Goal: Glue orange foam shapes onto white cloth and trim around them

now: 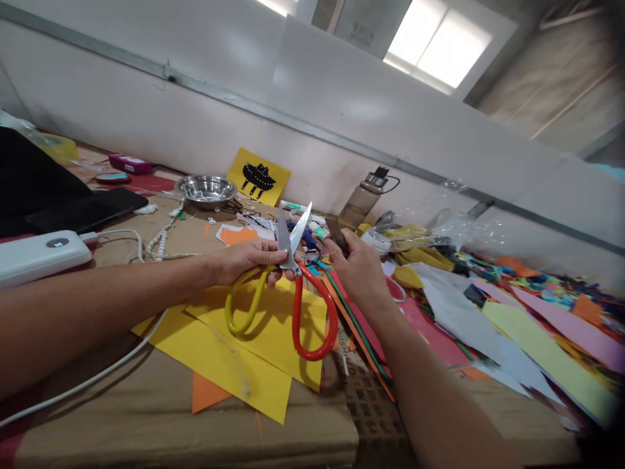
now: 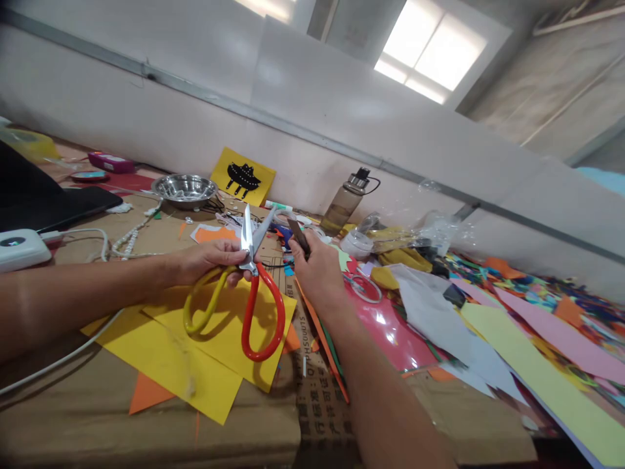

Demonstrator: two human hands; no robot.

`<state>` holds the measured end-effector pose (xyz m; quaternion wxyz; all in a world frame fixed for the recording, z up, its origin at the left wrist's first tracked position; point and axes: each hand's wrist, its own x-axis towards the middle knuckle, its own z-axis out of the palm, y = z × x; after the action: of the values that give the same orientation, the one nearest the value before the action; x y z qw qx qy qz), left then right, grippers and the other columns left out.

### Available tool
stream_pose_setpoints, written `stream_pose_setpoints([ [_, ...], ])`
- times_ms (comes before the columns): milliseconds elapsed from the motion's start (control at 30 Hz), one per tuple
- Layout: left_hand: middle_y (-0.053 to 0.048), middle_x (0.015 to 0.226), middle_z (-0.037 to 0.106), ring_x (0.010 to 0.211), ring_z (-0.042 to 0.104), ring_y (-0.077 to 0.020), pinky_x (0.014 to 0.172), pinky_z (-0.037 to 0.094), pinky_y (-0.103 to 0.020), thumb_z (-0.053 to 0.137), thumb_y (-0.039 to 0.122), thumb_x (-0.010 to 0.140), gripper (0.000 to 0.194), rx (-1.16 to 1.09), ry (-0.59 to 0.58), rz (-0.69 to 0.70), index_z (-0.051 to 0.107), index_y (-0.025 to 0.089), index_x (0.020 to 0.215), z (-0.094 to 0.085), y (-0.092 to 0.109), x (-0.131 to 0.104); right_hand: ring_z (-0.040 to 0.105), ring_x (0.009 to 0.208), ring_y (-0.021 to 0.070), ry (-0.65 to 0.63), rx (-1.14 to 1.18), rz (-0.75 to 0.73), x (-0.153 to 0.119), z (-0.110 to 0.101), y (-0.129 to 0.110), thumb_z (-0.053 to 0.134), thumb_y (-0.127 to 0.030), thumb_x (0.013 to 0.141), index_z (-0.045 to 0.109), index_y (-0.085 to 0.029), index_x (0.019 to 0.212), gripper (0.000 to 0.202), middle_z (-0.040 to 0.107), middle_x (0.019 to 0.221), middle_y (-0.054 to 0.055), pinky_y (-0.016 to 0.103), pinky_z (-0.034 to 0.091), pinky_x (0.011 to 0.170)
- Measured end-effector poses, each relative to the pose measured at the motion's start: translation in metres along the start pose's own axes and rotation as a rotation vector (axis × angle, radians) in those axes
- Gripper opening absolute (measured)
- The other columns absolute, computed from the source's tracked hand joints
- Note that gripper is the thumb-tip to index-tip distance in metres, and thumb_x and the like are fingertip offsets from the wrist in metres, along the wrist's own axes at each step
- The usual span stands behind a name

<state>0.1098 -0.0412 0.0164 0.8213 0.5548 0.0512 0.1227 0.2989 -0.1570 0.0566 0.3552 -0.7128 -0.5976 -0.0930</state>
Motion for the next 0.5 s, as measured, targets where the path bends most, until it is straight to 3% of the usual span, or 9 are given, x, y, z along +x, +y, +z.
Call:
stream_pose_setpoints([
  [67, -0.005, 0.075, 0.069, 0.057, 0.060, -0.0099, 0.054, 0.046, -0.020, 0.074, 0.028, 0.077, 0.025, -0.052, 0.003, 0.051, 0.066, 0.011, 0.093, 0.009, 0.008, -0.002, 0.052, 0.064, 0.0161, -0.042, 0.192, 0.041, -0.002, -0.001, -0.005, 0.057, -0.038, 0.084, 0.061, -0.019, 0.082, 0.019, 0.061, 0.069, 0.001, 0.029, 0.037, 0.062],
  [167, -0.002, 0.068, 0.065, 0.060, 0.059, -0.0107, 0.061, 0.048, -0.021, 0.074, 0.033, 0.076, 0.024, -0.119, 0.083, 0.140, 0.065, 0.013, 0.087, 0.031, 0.018, -0.005, 0.045, 0.054, 0.0118, -0.236, 0.589, 0.180, -0.007, 0.005, -0.015, 0.065, -0.044, 0.075, 0.060, -0.020, 0.084, 0.027, 0.052, 0.062, -0.004, 0.027, 0.036, 0.055],
  [200, 0.000, 0.062, 0.060, 0.057, 0.056, -0.0103, 0.060, 0.048, -0.022, 0.068, 0.037, 0.082, 0.023, -0.132, 0.133, 0.161, 0.063, 0.014, 0.081, 0.039, 0.022, -0.006, 0.041, 0.051, 0.0103, -0.310, 0.725, 0.237, -0.009, 0.008, -0.020, 0.067, -0.046, 0.073, 0.059, -0.020, 0.086, 0.030, 0.050, 0.060, -0.005, 0.026, 0.035, 0.052],
  [267, 0.002, 0.051, 0.046, 0.048, 0.047, -0.0092, 0.055, 0.044, -0.023, 0.047, 0.046, 0.093, 0.042, -0.154, 0.244, 0.186, 0.055, 0.016, 0.065, 0.053, 0.027, -0.008, 0.043, 0.051, 0.0091, -0.431, 0.934, 0.310, -0.015, 0.015, -0.030, 0.069, -0.047, 0.070, 0.057, -0.021, 0.090, 0.034, 0.054, 0.068, -0.003, 0.024, 0.034, 0.049],
  [333, 0.003, 0.047, 0.036, 0.046, 0.040, -0.0092, 0.053, 0.042, -0.023, 0.034, 0.051, 0.096, 0.052, -0.171, 0.317, 0.282, 0.048, 0.017, 0.059, 0.061, 0.032, -0.010, 0.050, 0.059, 0.0095, -0.507, 1.034, 0.339, -0.021, 0.021, -0.039, 0.070, -0.046, 0.070, 0.058, -0.023, 0.096, 0.037, 0.062, 0.085, 0.001, 0.022, 0.036, 0.048],
  [400, 0.004, 0.046, 0.032, 0.047, 0.038, -0.0095, 0.054, 0.041, -0.024, 0.035, 0.057, 0.094, 0.054, -0.183, 0.338, 0.389, 0.044, 0.018, 0.058, 0.062, 0.034, -0.011, 0.055, 0.064, 0.0092, -0.574, 1.057, 0.397, -0.027, 0.024, -0.047, 0.072, -0.044, 0.071, 0.057, -0.023, 0.100, 0.039, 0.064, 0.094, 0.002, 0.019, 0.036, 0.047],
  [500, 0.004, 0.047, 0.032, 0.049, 0.039, -0.0100, 0.054, 0.042, -0.024, 0.038, 0.067, 0.088, 0.057, -0.219, 0.354, 0.482, 0.038, 0.020, 0.057, 0.059, 0.035, -0.013, 0.051, 0.055, 0.0062, -0.715, 1.133, 0.485, -0.034, 0.027, -0.056, 0.075, -0.039, 0.068, 0.055, -0.021, 0.098, 0.040, 0.067, 0.084, 0.001, 0.017, 0.032, 0.044],
])
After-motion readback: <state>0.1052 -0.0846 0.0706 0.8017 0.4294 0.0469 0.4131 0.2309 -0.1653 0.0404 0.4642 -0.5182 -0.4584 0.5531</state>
